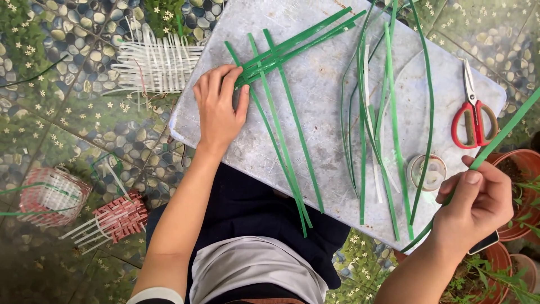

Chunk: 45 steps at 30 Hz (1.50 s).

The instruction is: The person is weaving green plastic strips together on a flat surface to create a mat or basket-like structure.

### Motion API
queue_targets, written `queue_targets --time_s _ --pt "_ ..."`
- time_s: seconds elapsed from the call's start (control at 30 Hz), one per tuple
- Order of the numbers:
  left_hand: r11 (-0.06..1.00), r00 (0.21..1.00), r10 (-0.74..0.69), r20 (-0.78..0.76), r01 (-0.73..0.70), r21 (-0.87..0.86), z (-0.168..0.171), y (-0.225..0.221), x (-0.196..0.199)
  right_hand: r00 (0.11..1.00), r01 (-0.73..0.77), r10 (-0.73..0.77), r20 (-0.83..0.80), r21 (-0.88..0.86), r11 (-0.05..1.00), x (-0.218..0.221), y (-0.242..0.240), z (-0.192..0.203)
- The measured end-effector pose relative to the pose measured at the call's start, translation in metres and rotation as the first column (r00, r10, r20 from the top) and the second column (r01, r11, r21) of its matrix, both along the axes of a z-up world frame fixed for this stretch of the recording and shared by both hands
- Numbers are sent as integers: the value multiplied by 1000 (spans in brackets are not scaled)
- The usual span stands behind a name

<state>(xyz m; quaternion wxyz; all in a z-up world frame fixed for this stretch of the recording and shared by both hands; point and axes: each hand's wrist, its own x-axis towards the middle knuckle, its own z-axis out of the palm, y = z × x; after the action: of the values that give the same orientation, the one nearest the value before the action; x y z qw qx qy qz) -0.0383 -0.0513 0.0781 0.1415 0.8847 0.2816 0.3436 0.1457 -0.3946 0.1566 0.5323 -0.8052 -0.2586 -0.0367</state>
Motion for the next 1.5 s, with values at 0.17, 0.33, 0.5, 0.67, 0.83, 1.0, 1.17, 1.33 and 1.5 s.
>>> queue_targets --time_s 0.17,0.33,0.5,0.67,0.83,1.0,1.17,1.33,1.5 --pt "1000 1000 1 3 -1 8 0 0 0 999 26 -26 -48 13 1000 -6 6 6" --pt "1000 1000 -8 2 8 2 0 0 0 994 70 -68 -88 15 997 -10 1 5" --pt "1000 1000 -13 11 13 2 1 0 0 996 55 -48 -72 97 994 -11 -10 -2" --pt "1000 999 -26 30 27 -10 4 0 -1 998 31 -23 -63 128 991 -18 -5 4" --pt "999 997 -48 62 47 13 2 0 -1 996 -9 15 -93 65 998 -31 11 5" --pt "994 991 -80 105 71 83 -7 7 -1 956 -196 188 -225 -13 980 -52 46 -19" --pt "987 990 -117 80 107 122 -12 9 -1 929 -208 204 -308 21 978 -58 56 -38" --pt "982 989 -126 79 113 151 -6 4 0 916 -193 215 -338 96 976 -61 51 -36" --pt "979 991 -123 43 114 171 7 -6 2 850 -224 230 -474 70 972 -67 33 -30"
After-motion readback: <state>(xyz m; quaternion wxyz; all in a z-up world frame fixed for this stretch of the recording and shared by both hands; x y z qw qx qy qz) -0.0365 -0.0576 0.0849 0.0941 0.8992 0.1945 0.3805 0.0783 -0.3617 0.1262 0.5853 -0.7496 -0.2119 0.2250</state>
